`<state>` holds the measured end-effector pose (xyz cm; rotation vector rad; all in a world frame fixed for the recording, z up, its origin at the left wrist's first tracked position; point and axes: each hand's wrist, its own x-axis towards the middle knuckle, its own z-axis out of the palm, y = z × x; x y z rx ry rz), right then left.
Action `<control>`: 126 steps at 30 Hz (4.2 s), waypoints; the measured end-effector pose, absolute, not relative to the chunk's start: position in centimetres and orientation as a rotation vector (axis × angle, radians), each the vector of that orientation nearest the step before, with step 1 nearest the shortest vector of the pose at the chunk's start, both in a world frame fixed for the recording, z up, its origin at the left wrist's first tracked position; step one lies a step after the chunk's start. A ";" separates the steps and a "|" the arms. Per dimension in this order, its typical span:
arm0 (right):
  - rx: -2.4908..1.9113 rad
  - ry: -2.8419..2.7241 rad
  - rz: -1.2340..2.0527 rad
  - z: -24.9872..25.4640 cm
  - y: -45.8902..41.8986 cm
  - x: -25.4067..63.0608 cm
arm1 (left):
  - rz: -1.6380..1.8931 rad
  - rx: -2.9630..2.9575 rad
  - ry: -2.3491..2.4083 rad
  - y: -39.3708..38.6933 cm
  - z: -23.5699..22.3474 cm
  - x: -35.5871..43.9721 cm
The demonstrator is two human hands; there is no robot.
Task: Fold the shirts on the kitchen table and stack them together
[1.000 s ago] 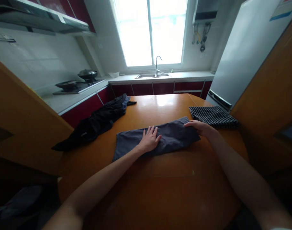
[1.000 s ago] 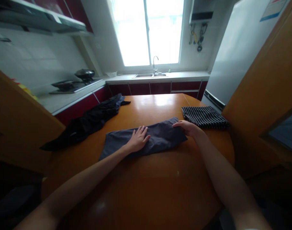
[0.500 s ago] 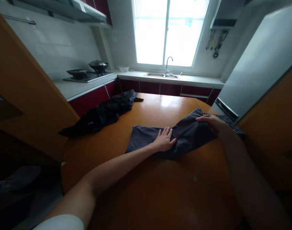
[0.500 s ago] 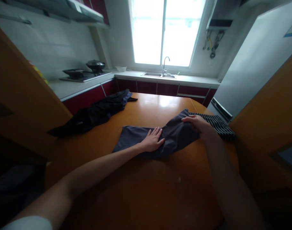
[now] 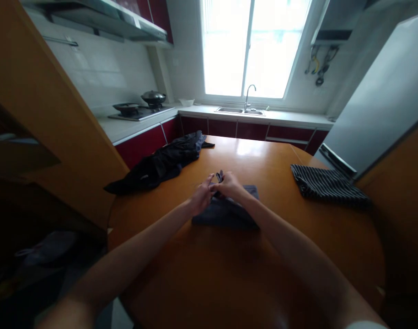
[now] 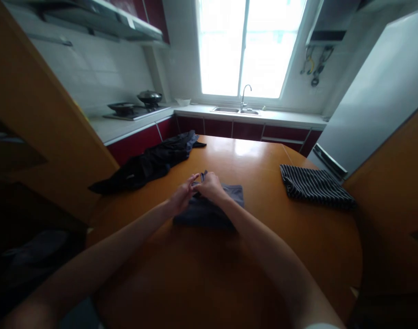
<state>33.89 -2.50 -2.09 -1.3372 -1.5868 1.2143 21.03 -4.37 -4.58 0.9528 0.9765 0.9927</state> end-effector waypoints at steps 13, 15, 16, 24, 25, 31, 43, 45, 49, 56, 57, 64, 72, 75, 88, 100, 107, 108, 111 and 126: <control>-1.280 -1.618 0.630 -6.1 -4.7 42.5 | 0.970 1.694 1.267 -4.5 -7.6 19.5; -1.290 -1.653 0.477 -7.8 -5.5 44.9 | 0.969 1.764 1.308 -4.6 -7.1 19.2; -1.290 -1.692 0.447 -8.7 -6.0 45.6 | 0.971 1.790 1.305 -4.6 -6.8 19.1; -1.286 -1.954 0.545 -11.1 -7.3 44.8 | 0.930 1.681 1.227 -3.4 -6.1 16.8; -1.278 -1.954 0.538 -10.7 -7.6 44.5 | 0.910 1.650 1.226 -3.1 -6.2 16.6; -1.161 -2.183 0.299 -8.4 -11.3 43.7 | 0.810 1.219 1.111 -2.7 -6.7 15.8; -1.065 -2.297 0.162 -10.5 -13.8 43.8 | 0.829 1.032 0.890 -2.2 -6.8 14.7; -1.026 -2.316 0.152 -10.4 -13.9 43.6 | 0.845 1.058 0.847 -2.5 -6.2 14.5; -0.958 -2.358 0.103 -9.8 -13.9 43.1 | 0.889 1.122 0.833 -3.1 -5.5 13.5; -0.994 -2.404 0.089 -9.8 -13.9 43.0 | 0.849 1.182 0.939 -3.5 -6.8 12.7; -0.987 -2.415 0.088 -9.9 -13.9 43.0 | 0.851 1.186 0.942 -3.5 -6.8 12.7; -1.004 -2.471 0.078 -9.7 -14.0 42.9 | 0.812 1.391 1.021 -2.8 -7.0 12.2; -1.060 -2.492 0.024 -9.1 -14.3 42.0 | 1.014 2.130 1.425 -3.9 -5.9 14.5; -1.071 -2.493 -0.005 -9.0 -14.3 41.8 | 0.872 2.323 1.230 -5.1 -6.4 17.1; -1.178 -2.205 0.040 -9.5 -13.0 41.5 | 0.509 2.439 1.302 -3.9 -9.2 18.2; -1.340 -2.332 0.042 -8.8 -13.4 42.1 | 0.524 2.474 1.380 -3.6 -9.7 18.3; -1.545 -2.142 0.368 -7.2 -13.7 44.7 | 0.518 2.411 1.488 -3.1 -9.3 18.4; -1.528 -2.113 0.364 -6.6 -13.1 44.4 | 0.506 2.430 1.493 -3.1 -9.3 18.4; -1.427 -2.138 0.314 -5.4 -10.3 42.9 | 0.468 2.509 1.510 -3.0 -9.5 18.3; -1.733 -1.831 0.360 -10.4 -1.1 47.4 | 0.390 2.418 1.575 -0.4 -10.0 16.2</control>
